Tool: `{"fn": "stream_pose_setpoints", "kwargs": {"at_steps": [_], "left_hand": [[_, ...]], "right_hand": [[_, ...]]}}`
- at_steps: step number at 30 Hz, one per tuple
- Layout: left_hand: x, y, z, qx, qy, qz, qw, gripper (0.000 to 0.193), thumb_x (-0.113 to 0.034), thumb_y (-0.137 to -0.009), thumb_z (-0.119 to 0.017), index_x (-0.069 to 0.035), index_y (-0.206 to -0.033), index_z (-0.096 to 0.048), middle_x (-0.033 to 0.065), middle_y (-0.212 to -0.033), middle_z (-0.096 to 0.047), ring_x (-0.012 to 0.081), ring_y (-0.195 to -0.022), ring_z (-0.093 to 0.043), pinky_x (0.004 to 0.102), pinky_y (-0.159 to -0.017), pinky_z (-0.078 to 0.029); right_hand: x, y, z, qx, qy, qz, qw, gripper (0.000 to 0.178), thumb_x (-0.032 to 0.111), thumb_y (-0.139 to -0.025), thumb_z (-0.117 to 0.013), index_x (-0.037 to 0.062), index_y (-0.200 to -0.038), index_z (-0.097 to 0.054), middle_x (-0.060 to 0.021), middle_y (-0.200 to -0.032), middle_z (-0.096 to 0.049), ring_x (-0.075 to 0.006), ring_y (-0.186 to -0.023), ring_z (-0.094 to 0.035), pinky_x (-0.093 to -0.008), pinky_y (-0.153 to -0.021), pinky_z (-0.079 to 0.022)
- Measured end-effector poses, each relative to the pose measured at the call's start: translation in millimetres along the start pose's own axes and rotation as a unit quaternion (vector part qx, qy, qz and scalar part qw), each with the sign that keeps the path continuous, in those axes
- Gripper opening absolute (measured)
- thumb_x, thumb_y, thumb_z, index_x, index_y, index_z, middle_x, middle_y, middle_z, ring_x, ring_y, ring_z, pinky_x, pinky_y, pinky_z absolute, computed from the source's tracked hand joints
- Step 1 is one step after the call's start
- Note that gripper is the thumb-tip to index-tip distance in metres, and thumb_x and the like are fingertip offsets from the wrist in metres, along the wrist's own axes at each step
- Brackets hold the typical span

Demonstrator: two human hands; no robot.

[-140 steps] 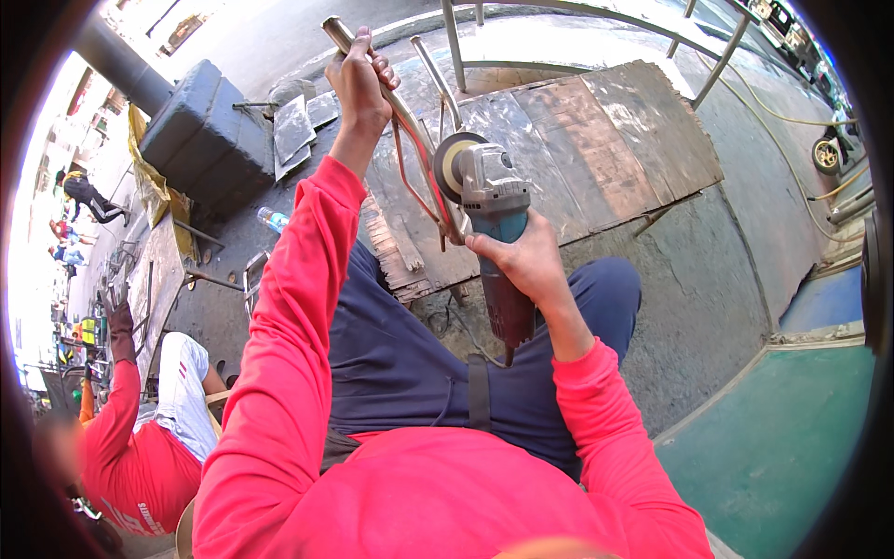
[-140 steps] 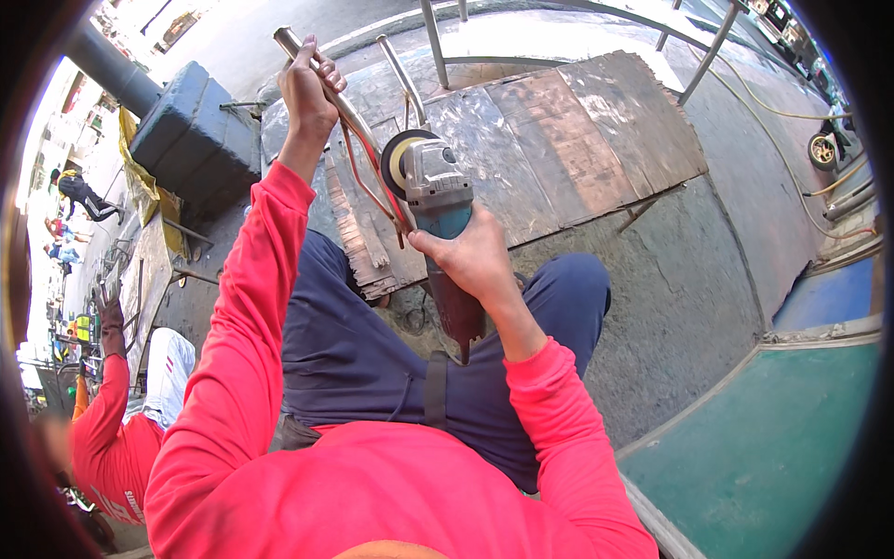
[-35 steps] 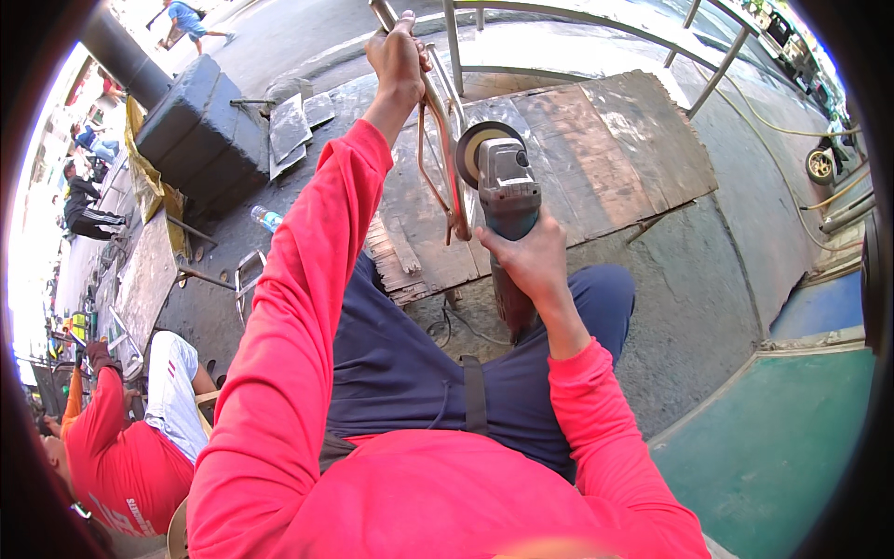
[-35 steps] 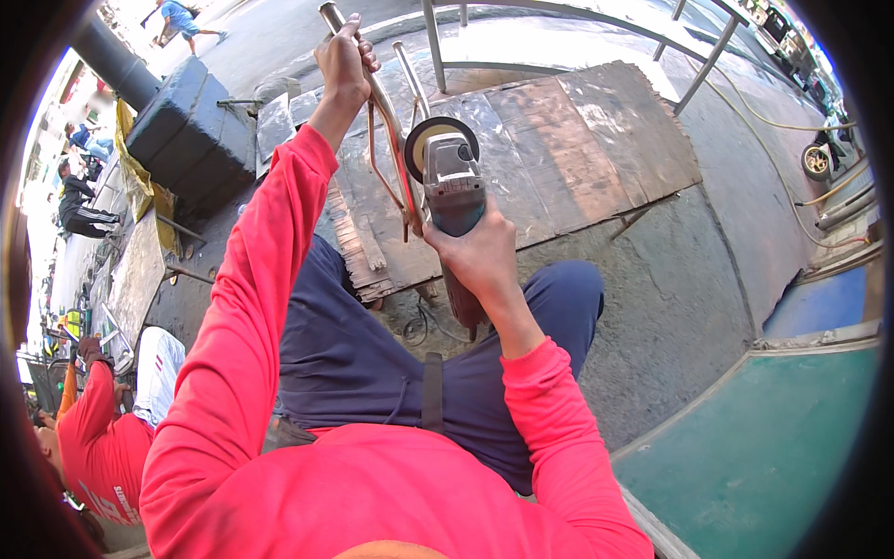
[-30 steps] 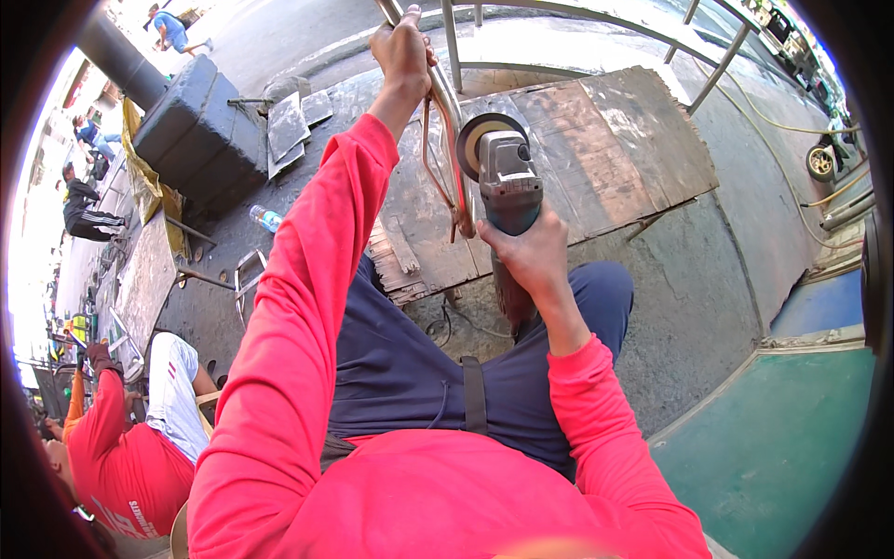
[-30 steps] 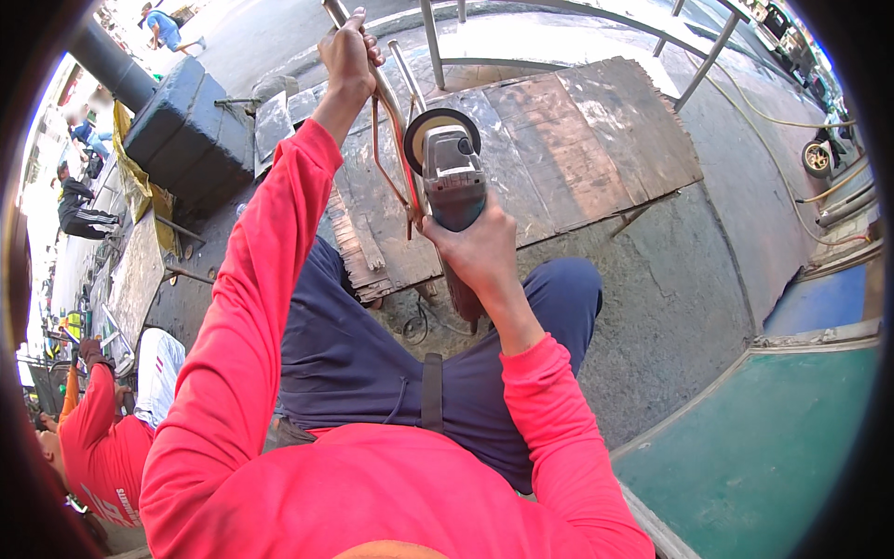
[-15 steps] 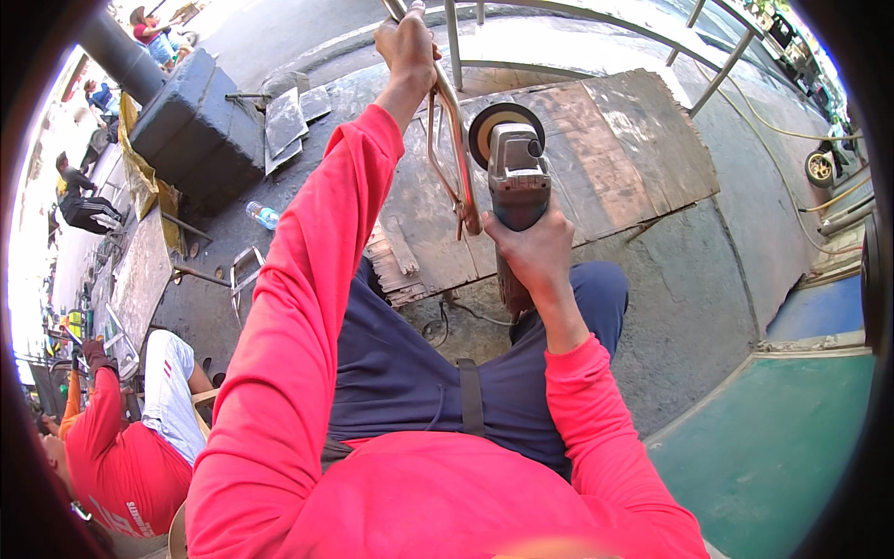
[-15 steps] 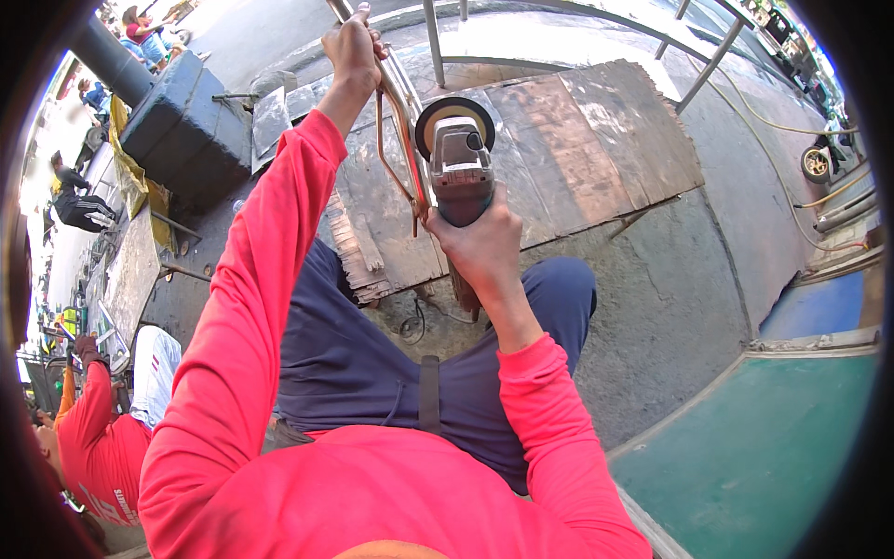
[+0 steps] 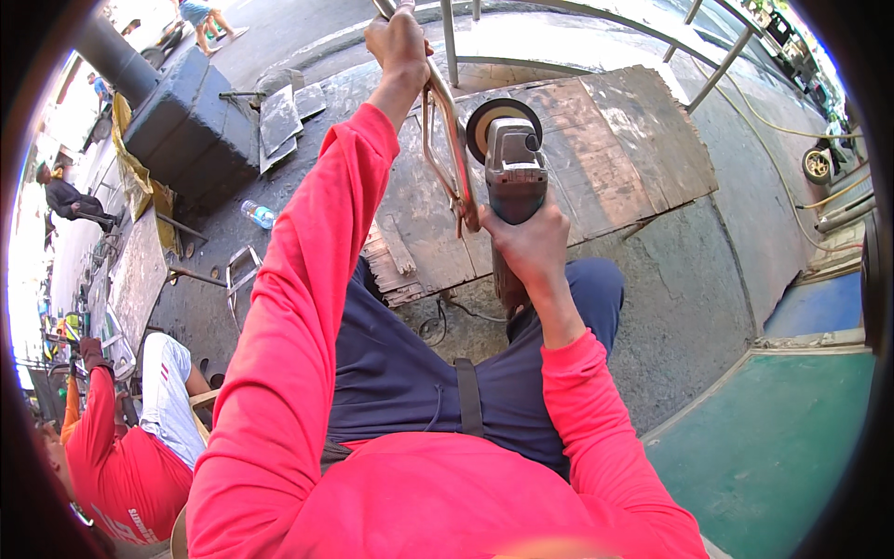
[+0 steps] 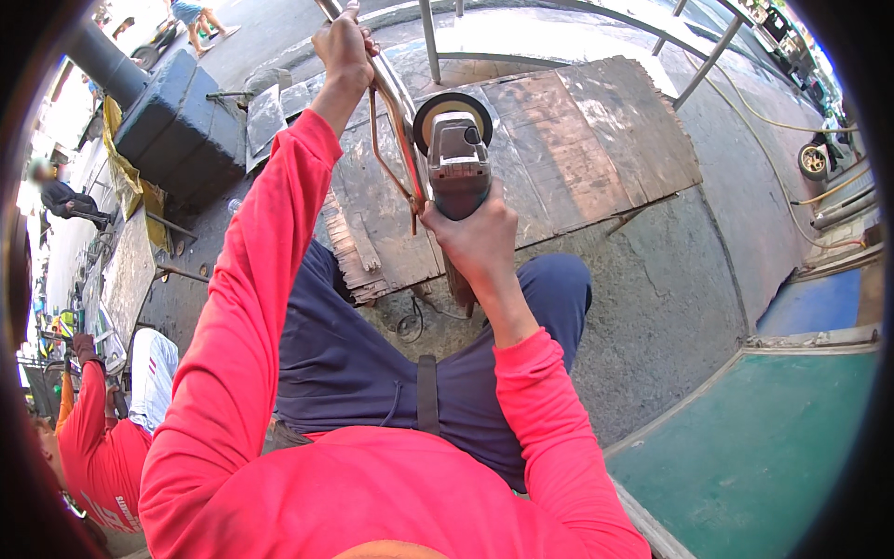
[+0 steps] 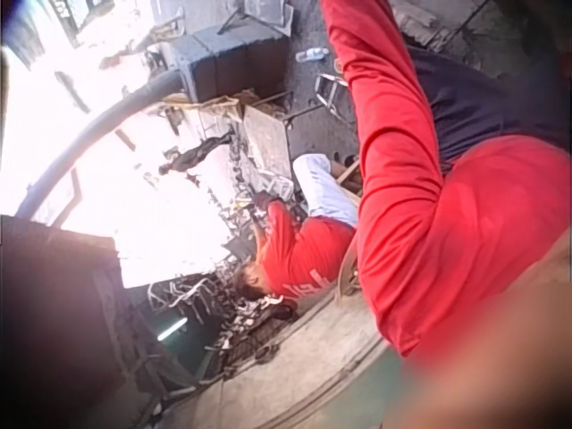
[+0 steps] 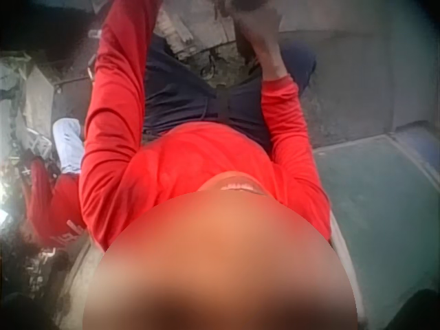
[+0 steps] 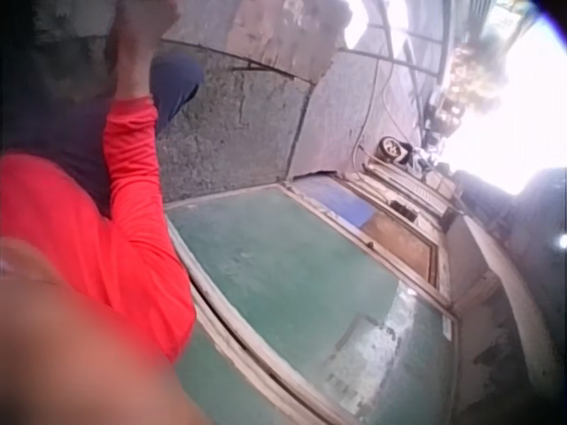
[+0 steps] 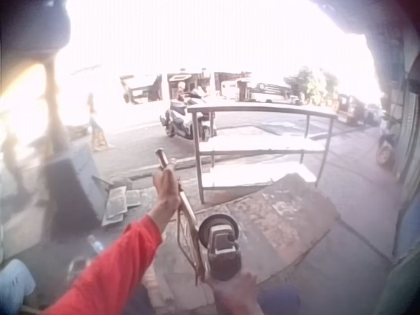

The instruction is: The person sits on the ground and uses an angle grinder to smooth and polish metal chair frames. They reposition the frames multiple times to grind different sections, including legs and crossbars, while another person works nearby.

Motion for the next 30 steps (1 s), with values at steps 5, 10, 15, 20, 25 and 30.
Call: {"fn": "stream_pose_setpoints", "kwargs": {"at_steps": [5,10,15,20,25,30], "left_hand": [[-6,5,3,-0.006,0.009,0.013,1.0,0.032,-0.031,-0.095,-0.065,-0.011,-0.075,-0.052,-0.0009,-0.054,-0.045,0.0126,-0.038,-0.042,0.0314,-0.035,-0.033],[-11,7,3,0.007,0.031,0.015,0.999,0.03,-0.027,-0.096,-0.065,-0.01,-0.077,-0.05,-0.0001,-0.054,-0.045,0.0127,-0.039,-0.043,0.0308,-0.037,-0.035],[-11,0,7,0.042,0.058,0.009,0.997,0.027,-0.018,-0.097,-0.065,-0.007,-0.08,-0.048,0.0024,-0.055,-0.047,0.0129,-0.04,-0.045,0.03,-0.04,-0.039],[-5,1,11,-0.012,0.027,0.009,1.0,0.031,-0.031,-0.095,-0.066,-0.01,-0.078,-0.052,-0.001,-0.054,-0.045,0.0132,-0.037,-0.042,0.0315,-0.035,-0.033],[-12,2,12,0.029,0.061,0.011,0.998,0.026,-0.019,-0.098,-0.065,-0.007,-0.081,-0.048,0.0025,-0.056,-0.047,0.0128,-0.041,-0.045,0.0299,-0.04,-0.039],[-17,7,8,0.04,0.058,0.017,0.997,0.026,-0.02,-0.098,-0.064,-0.006,-0.082,-0.048,0.0023,-0.056,-0.047,0.0127,-0.041,-0.044,0.0298,-0.04,-0.039]], "right_hand": [[1,0,-1,-0.003,-0.008,0.007,1.0,0.055,0.028,-0.07,-0.087,-0.0041,-0.106,-0.061,-0.0208,-0.088,-0.074,-0.0336,-0.082,-0.076,-0.0416,-0.073,-0.06],[3,1,-3,-0.002,-0.014,0.006,1.0,0.053,0.027,-0.07,-0.087,-0.0037,-0.106,-0.062,-0.0201,-0.088,-0.074,-0.0331,-0.082,-0.076,-0.0413,-0.074,-0.06],[6,2,-3,0.01,-0.02,0.007,1.0,0.053,0.026,-0.07,-0.087,-0.0035,-0.105,-0.061,-0.0206,-0.087,-0.074,-0.0342,-0.081,-0.076,-0.0418,-0.073,-0.06],[3,4,-6,0.011,-0.009,-0.007,1.0,0.054,0.026,-0.07,-0.087,-0.0044,-0.105,-0.061,-0.0207,-0.087,-0.074,-0.0331,-0.081,-0.076,-0.0417,-0.073,-0.06],[2,1,-4,-0.005,-0.012,-0.007,1.0,0.054,0.026,-0.069,-0.088,-0.004,-0.105,-0.061,-0.0207,-0.088,-0.074,-0.0334,-0.081,-0.076,-0.0422,-0.074,-0.059],[5,3,-5,0.013,-0.01,0.004,1.0,0.053,0.025,-0.069,-0.088,-0.0039,-0.106,-0.063,-0.0195,-0.089,-0.074,-0.0317,-0.082,-0.076,-0.0415,-0.075,-0.059]]}}
Point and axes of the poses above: each hand's wrist, its own y-axis away from the middle knuckle, its own z-axis out of the back of the hand, x = y × z, the point moved 7 cm from there along -y, towards the middle knuckle
